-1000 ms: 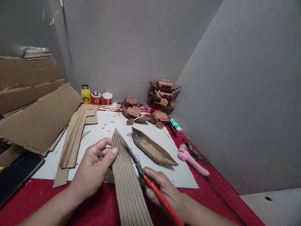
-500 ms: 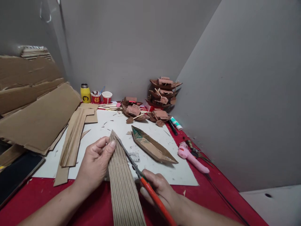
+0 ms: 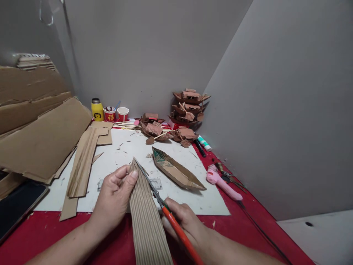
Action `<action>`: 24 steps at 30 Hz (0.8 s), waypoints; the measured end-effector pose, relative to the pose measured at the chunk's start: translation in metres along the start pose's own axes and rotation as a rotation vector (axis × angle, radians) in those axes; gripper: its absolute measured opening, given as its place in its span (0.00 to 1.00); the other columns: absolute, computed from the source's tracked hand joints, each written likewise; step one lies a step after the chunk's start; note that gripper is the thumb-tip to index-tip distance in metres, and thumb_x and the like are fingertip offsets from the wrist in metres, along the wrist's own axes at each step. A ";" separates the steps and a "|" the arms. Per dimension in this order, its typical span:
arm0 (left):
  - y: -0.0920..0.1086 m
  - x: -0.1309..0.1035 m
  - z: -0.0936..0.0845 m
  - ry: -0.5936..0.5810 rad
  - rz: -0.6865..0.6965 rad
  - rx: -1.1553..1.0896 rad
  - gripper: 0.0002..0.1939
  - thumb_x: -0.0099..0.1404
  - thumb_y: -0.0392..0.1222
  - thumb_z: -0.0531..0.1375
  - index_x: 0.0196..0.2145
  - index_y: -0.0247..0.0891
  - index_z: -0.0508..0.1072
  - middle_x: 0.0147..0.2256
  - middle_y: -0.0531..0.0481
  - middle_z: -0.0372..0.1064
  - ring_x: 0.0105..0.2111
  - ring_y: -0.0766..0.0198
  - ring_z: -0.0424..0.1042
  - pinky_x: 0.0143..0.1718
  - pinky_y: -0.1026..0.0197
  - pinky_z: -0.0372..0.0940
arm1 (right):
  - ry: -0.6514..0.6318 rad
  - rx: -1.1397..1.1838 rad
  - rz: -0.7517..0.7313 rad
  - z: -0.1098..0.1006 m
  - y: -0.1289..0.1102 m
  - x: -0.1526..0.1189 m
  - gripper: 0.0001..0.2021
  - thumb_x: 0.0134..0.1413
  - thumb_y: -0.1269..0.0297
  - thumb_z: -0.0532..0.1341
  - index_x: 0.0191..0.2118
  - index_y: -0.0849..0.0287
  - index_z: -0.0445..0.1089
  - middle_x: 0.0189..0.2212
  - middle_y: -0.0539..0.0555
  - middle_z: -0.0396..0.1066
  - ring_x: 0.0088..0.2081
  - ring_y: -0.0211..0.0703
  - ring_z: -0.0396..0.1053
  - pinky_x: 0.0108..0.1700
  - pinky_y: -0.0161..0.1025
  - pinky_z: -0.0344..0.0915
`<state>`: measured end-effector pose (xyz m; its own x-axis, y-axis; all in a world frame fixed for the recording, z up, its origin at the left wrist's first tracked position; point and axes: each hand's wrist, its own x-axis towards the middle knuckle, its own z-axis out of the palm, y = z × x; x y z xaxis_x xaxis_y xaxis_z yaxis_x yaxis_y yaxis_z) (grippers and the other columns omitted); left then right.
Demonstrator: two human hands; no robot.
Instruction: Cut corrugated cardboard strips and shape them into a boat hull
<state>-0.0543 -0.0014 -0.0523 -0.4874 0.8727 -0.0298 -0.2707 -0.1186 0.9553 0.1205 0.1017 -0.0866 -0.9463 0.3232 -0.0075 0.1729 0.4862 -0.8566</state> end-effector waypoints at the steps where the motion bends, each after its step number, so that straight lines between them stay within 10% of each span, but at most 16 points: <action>1: 0.000 0.001 0.000 -0.002 -0.001 -0.005 0.13 0.61 0.49 0.60 0.40 0.39 0.73 0.31 0.51 0.73 0.26 0.66 0.70 0.32 0.63 0.67 | 0.000 0.003 0.005 0.000 0.001 0.000 0.11 0.62 0.59 0.50 0.29 0.56 0.52 0.20 0.43 0.50 0.23 0.34 0.46 0.26 0.33 0.50; 24: 0.011 0.004 -0.005 -0.209 -0.102 0.010 0.11 0.62 0.48 0.59 0.32 0.36 0.73 0.28 0.52 0.71 0.27 0.68 0.68 0.31 0.67 0.63 | 0.110 0.204 0.029 0.000 0.008 -0.001 0.17 0.63 0.52 0.49 0.28 0.57 0.52 0.17 0.42 0.49 0.18 0.30 0.47 0.20 0.30 0.48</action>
<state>-0.0637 -0.0014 -0.0436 -0.2751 0.9591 -0.0663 -0.3011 -0.0205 0.9534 0.1229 0.1053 -0.0934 -0.9045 0.4262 0.0134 0.1300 0.3054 -0.9433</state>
